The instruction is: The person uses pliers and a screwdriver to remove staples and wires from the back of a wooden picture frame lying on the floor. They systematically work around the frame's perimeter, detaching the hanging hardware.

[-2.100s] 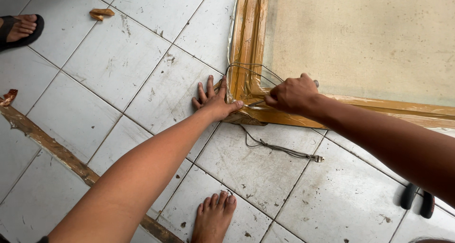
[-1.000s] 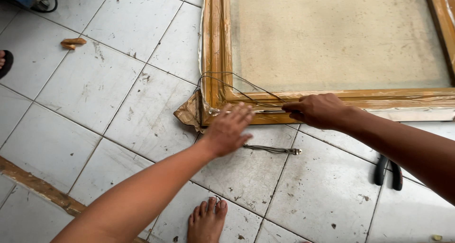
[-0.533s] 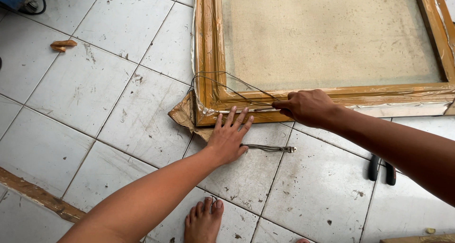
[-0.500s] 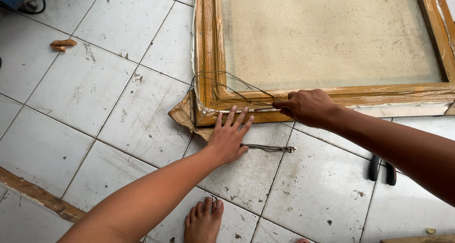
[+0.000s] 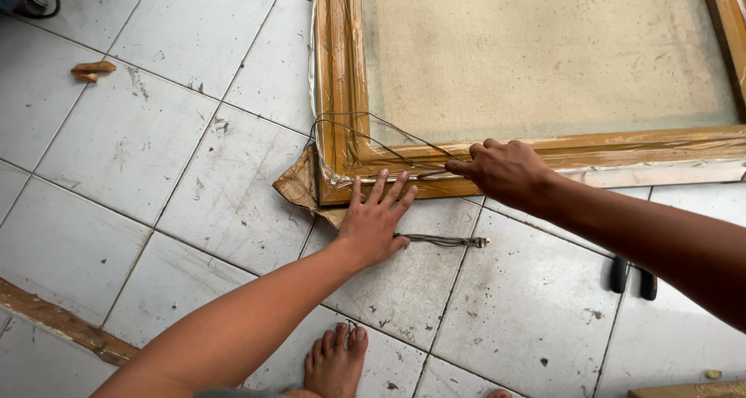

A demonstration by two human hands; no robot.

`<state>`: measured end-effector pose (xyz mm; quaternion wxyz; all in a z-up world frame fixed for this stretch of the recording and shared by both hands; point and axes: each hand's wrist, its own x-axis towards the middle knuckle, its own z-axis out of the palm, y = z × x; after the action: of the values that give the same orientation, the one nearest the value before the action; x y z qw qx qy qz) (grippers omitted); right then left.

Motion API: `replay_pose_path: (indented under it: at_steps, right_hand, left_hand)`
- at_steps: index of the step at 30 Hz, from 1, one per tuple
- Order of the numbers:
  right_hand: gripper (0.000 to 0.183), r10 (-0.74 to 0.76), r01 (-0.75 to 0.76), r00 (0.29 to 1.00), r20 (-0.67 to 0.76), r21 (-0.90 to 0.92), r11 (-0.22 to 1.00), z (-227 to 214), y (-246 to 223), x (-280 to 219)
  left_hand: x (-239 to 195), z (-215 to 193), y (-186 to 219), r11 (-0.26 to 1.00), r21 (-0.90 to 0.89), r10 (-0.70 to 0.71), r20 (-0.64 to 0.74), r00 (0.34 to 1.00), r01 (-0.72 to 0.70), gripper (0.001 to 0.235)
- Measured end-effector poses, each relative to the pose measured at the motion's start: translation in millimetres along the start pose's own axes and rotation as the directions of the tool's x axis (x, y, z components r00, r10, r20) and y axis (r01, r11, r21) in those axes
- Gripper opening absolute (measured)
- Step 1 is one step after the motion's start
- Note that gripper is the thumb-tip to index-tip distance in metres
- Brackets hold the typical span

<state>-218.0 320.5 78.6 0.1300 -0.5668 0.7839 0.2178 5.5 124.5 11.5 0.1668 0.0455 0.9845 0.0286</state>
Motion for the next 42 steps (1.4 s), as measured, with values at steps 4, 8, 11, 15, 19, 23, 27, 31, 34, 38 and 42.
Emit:
replay_pose_path:
  at_steps: [4,8,11,15,19,23,27,31,34,38,42]
  right_hand:
    - [0.047,-0.096,0.105,0.982,0.162,-0.049,0.993,-10.5,13.3,12.3]
    - [0.041,-0.183,0.2,0.955,0.233,-0.05,0.979,-27.0,29.0,52.4]
    - [0.039,-0.16,0.169,0.949,0.273,-0.013,0.985,-29.3,35.4,73.8]
    - [0.042,-0.114,0.107,0.95,0.29,0.038,0.994,-56.2,26.5,64.7]
    - [0.04,-0.048,0.006,0.952,0.304,0.136,0.991,-32.9,18.8,49.9]
    - [0.048,0.012,-0.237,0.877,0.48,0.411,0.88,-10.6,14.1,37.5]
    - [0.046,0.068,-0.49,0.836,0.544,0.686,0.538,9.8,-13.2,20.4]
    - [0.049,0.148,-0.521,0.853,0.501,0.793,0.318,-5.9,-73.0,-14.0]
    - [0.061,0.225,-0.521,0.817,0.531,0.847,-0.11,15.1,-112.3,-15.5]
    - [0.058,0.312,-0.416,0.78,0.542,0.822,-0.388,16.4,-153.7,-10.0]
    - [0.053,0.395,-0.392,0.761,0.515,0.85,-0.353,17.5,-160.4,-14.2]
  left_hand:
    - [3.1,2.9,4.5,1.0,0.0,0.01,0.006,1.0,-0.01,0.101]
    - [3.6,-4.5,4.0,1.0,0.012,-0.002,0.052,0.999,0.001,0.097]
    - [4.6,-6.9,0.7,1.0,0.02,-0.001,0.06,0.998,0.0,0.099]
    - [4.8,-7.9,-5.2,1.0,0.019,0.007,0.08,0.997,-0.009,0.11]
    - [20.1,-6.4,-17.7,0.998,-0.051,0.024,0.046,0.999,-0.022,0.106]
    - [57.8,5.7,-51.5,0.98,-0.191,-0.102,-0.252,0.962,0.053,0.086]
    - [71.9,-2.4,-65.8,0.981,-0.178,-0.129,-0.281,0.951,0.081,0.091]
    - [76.9,-6.4,-61.8,0.978,-0.183,-0.156,-0.334,0.93,0.098,0.072]
    - [79.6,-3.2,-61.5,0.971,-0.221,-0.159,-0.322,0.933,0.089,0.068]
    - [88.3,0.5,-64.3,0.967,-0.237,-0.165,-0.298,0.94,0.094,0.074]
    - [93.7,3.4,-68.0,0.961,-0.265,-0.175,-0.337,0.925,0.085,0.074]
